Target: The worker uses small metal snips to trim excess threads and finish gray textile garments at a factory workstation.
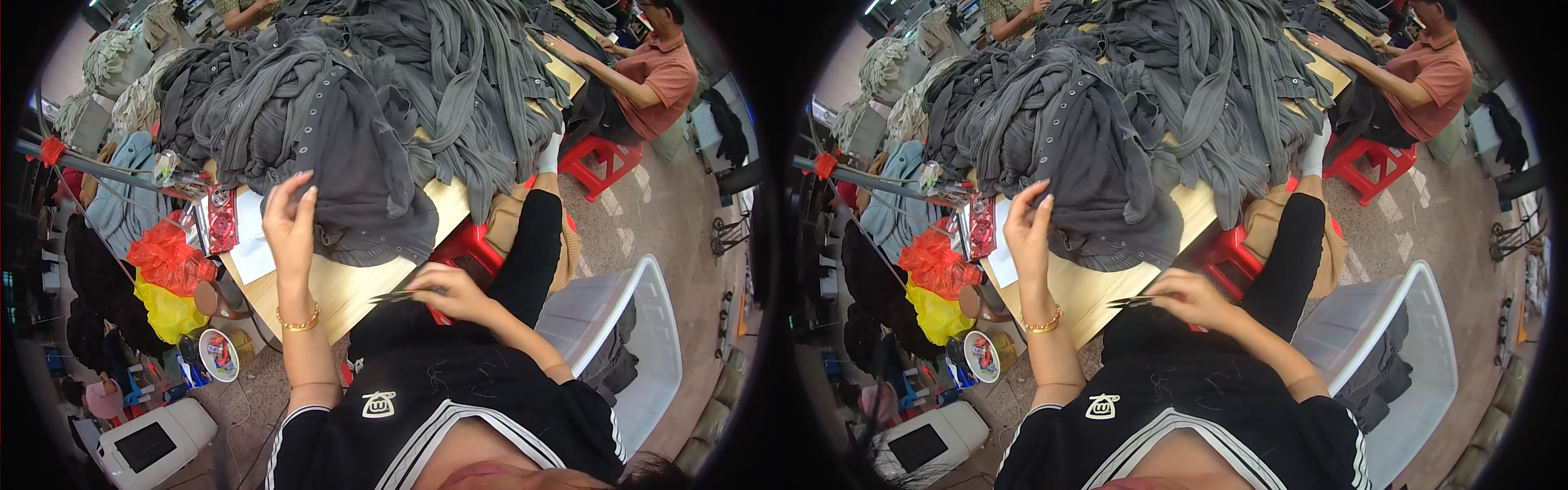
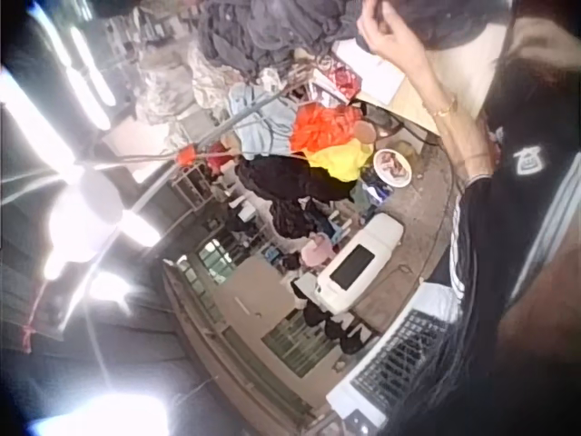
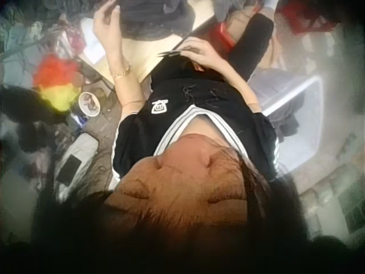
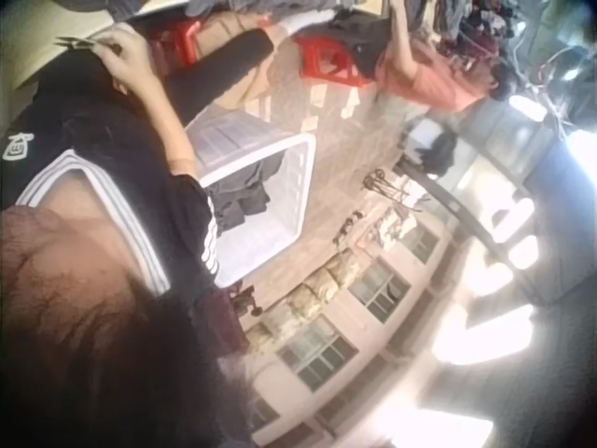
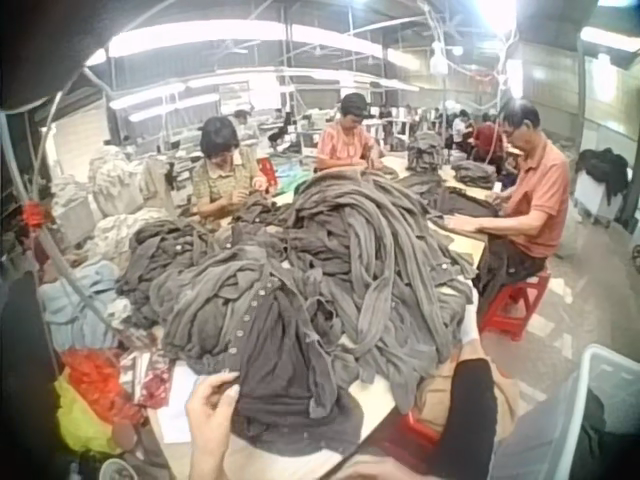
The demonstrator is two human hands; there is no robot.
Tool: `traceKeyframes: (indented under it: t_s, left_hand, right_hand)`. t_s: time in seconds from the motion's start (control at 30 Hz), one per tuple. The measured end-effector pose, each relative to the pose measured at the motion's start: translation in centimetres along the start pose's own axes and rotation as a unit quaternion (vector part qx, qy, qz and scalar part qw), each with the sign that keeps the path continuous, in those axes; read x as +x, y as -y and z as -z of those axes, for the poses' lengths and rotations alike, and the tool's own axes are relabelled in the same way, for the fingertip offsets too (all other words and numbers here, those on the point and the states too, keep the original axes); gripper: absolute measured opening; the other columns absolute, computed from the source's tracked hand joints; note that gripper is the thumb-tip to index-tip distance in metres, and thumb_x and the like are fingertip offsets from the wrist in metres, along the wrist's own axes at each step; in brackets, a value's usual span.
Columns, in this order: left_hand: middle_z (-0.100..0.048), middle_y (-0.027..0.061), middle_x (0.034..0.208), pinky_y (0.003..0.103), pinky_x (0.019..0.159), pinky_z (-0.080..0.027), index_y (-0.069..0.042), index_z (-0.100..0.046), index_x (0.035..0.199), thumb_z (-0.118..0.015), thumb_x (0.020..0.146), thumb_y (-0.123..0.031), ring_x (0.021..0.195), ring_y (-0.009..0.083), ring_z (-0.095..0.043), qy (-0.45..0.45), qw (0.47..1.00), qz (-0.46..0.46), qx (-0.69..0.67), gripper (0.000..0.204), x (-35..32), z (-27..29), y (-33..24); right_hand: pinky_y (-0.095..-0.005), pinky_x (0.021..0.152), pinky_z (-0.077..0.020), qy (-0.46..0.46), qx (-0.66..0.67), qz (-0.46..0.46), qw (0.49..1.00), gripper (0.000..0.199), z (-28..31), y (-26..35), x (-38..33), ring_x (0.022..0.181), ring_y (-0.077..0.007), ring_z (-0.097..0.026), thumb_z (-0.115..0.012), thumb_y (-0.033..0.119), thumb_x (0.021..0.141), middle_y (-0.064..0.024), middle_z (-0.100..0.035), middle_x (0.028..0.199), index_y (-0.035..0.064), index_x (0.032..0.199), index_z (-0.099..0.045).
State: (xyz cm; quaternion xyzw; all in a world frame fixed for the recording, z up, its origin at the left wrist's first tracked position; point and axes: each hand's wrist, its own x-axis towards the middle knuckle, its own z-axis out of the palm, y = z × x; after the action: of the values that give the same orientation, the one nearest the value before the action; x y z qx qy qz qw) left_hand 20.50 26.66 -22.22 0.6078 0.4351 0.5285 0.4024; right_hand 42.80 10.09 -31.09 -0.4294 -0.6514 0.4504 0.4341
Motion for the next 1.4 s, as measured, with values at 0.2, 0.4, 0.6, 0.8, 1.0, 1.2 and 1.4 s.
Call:
traceKeyframes:
  t_s: [0.2, 0.4, 0.6, 0.8, 1.0, 1.2, 1.4]
  left_hand:
    - [-0.057, 0.0018, 0.097, 0.021, 0.069, -0.041, 0.0, -0.07, 0.109, -0.063, 0.092, 0.001, 0.078, 0.0068, -0.049, -0.016, 0.997, 0.027, 0.066, 0.018, -1.7, 2.5, 2.2]
    - [-0.055, 0.0138, 0.111, 0.036, 0.096, -0.044, -0.003, -0.068, 0.113, -0.07, 0.087, -0.009, 0.106, 0.0283, -0.056, -0.047, 0.95, -0.104, 0.291, 0.026, -0.3, -0.6, 0.2]
    - [-0.064, 0.0135, 0.104, 0.035, 0.085, -0.048, 0.0, -0.069, 0.107, -0.068, 0.089, -0.014, 0.097, 0.0272, -0.063, 0.068, 0.952, -0.166, 0.25, 0.023, 3.9, -4.6, -2.7]
    - [-0.064, 0.0243, 0.11, 0.047, 0.085, -0.053, 0.005, -0.058, 0.126, -0.068, 0.089, -0.039, 0.105, 0.0389, -0.065, 0.242, 0.881, -0.131, 0.385, 0.058, 9.6, -23.1, 0.1]
    - [-0.065, 0.0241, 0.122, 0.046, 0.09, -0.055, 0.008, -0.055, 0.131, -0.065, 0.09, -0.039, 0.108, 0.0377, -0.068, 0.105, 0.836, 0.064, 0.535, 0.064, 17.0, -14.2, 7.4]
    - [-0.072, 0.0112, 0.09, 0.039, 0.063, -0.052, -0.005, -0.072, 0.094, -0.074, 0.081, -0.029, 0.079, 0.023, -0.069, 0.102, 0.92, 0.121, 0.358, 0.026, 22.5, -11.7, 12.3]
    - [-0.07, 0.0032, 0.1, 0.027, 0.076, -0.053, -0.001, -0.061, 0.109, -0.073, 0.091, -0.02, 0.084, 0.0153, -0.069, 0.025, 0.954, 0.066, -0.292, 0.028, 24.9, -12.8, 4.0]
  right_hand:
    - [-0.0315, 0.082, -0.0536, -0.113, 0.36, -0.172, 0.91, 0.031, 4.6, -1.9, -5.3, 0.091, -0.019, -0.067, -0.06, -0.002, 0.094, -0.0071, -0.061, 0.111, 0.0026, 0.124, -0.055]
    - [-0.0279, 0.083, -0.0508, -0.165, 0.432, -0.181, 0.868, 0.053, 5.8, -2.2, -5.7, 0.092, -0.0177, -0.067, -0.058, 0.001, 0.094, -0.0064, -0.061, 0.113, 0.0043, 0.145, -0.043]
    - [-0.0336, 0.085, -0.0536, -0.121, 0.489, -0.187, 0.843, 0.047, 4.5, -1.1, -5.1, 0.096, -0.0187, -0.066, -0.059, 0.008, 0.096, -0.0079, -0.061, 0.115, 0.0056, 0.141, -0.044]
    - [-0.0241, 0.07, -0.0439, -0.245, 0.396, -0.212, 0.859, 0.036, 6.9, -1.8, -10.1, 0.079, -0.0082, -0.055, -0.064, 0.015, 0.096, -0.0003, -0.057, 0.098, 0.006, 0.128, -0.05]
    - [-0.0211, 0.059, -0.0346, -0.159, 0.289, -0.24, 0.913, 0.016, 3.0, -2.4, -7.3, 0.065, -0.0038, -0.045, -0.07, 0.017, 0.091, 0.0069, -0.051, 0.077, 0.0119, 0.097, -0.056]
    - [-0.0227, 0.051, -0.0263, -0.163, 0.31, -0.286, 0.892, 0.018, 3.5, -1.7, -7.7, 0.053, -0.0034, -0.034, -0.062, 0.022, 0.099, 0.0085, -0.04, 0.063, 0.0044, 0.096, -0.063]
    - [-0.0234, 0.05, -0.027, -0.207, 0.304, -0.254, 0.895, 0.03, 4.8, -2.0, -8.9, 0.049, -0.0033, -0.03, -0.054, 0.026, 0.103, 0.009, -0.037, 0.059, 0.0, 0.091, -0.065]
